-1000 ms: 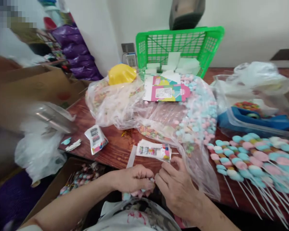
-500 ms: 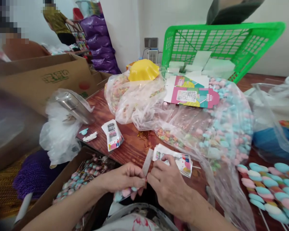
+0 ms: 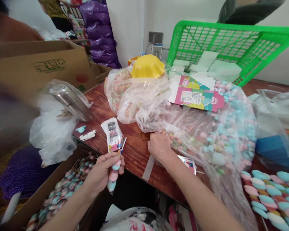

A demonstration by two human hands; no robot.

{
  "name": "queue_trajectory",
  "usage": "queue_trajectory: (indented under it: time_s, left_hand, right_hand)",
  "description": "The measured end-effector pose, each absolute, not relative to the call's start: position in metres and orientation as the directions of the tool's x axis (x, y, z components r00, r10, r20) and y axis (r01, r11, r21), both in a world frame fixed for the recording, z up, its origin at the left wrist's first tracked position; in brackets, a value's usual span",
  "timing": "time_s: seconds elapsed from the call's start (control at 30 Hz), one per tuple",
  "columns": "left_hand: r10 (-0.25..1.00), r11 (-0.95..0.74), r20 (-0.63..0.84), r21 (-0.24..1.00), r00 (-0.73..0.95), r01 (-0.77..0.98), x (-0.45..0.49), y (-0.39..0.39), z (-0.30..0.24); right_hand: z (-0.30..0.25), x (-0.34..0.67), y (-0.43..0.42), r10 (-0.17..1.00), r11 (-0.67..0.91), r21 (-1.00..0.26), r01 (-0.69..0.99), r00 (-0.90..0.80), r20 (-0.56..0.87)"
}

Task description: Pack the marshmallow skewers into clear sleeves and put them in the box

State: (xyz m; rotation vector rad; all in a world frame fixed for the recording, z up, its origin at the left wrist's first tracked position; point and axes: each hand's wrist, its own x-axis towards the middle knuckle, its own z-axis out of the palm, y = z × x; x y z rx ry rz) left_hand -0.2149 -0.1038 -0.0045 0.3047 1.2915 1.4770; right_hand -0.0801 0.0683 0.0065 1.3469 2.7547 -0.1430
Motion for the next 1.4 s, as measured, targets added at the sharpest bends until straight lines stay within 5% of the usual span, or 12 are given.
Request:
queue_trajectory:
  time_s: [0.5, 0.67, 0.73, 0.83, 0.93, 1.17, 1.4]
  left_hand:
    - [0.887, 0.213, -0.445, 0.632, -0.124, -0.745, -0.193, -0.073, 0.01]
    - [0.916, 0.338, -0.387, 0.602, 0.106, -0.723, -0.159, -0.051, 0.017]
    - [0.914, 0.367, -0.378, 0.606, 0.151, -0.705, -0.145, -0.046, 0.019]
    - [0.879, 0.46, -0.414, 0.613, 0.235, -0.642, -0.125, -0.042, 0.021]
    - [0.834, 0.552, -0.438, 0.636, 0.336, -0.539, -0.108, -0.039, 0.026]
    - [0.834, 0.541, -0.428, 0.758, 0.348, -0.366, -0.075, -0.035, 0.038]
    - [0.842, 0.462, -0.382, 0.874, 0.381, -0.146, -0.064, -0.038, 0.043]
  right_hand:
    - [0.008, -0.041, 0.048, 0.627, 0.776, 0.022, 0.63, -0.776, 0.074]
    - [0.015, -0.006, 0.029, 0.33, 0.94, -0.054, 0.336, -0.865, 0.378]
    - [0.019, 0.012, 0.025, 0.351, 0.936, -0.158, 0.313, -0.812, 0.467]
    - [0.029, 0.041, 0.02, 0.645, 0.705, -0.612, 0.358, -0.682, 0.344]
    - [0.038, 0.067, 0.011, 0.779, 0.206, -0.946, 0.249, -0.627, 0.005]
    - [0.035, 0.103, -0.011, 0.802, -0.287, -0.955, -0.079, -0.565, -0.194]
    - [0.021, 0.109, -0.021, 0.813, -0.472, -0.851, -0.232, -0.487, -0.318]
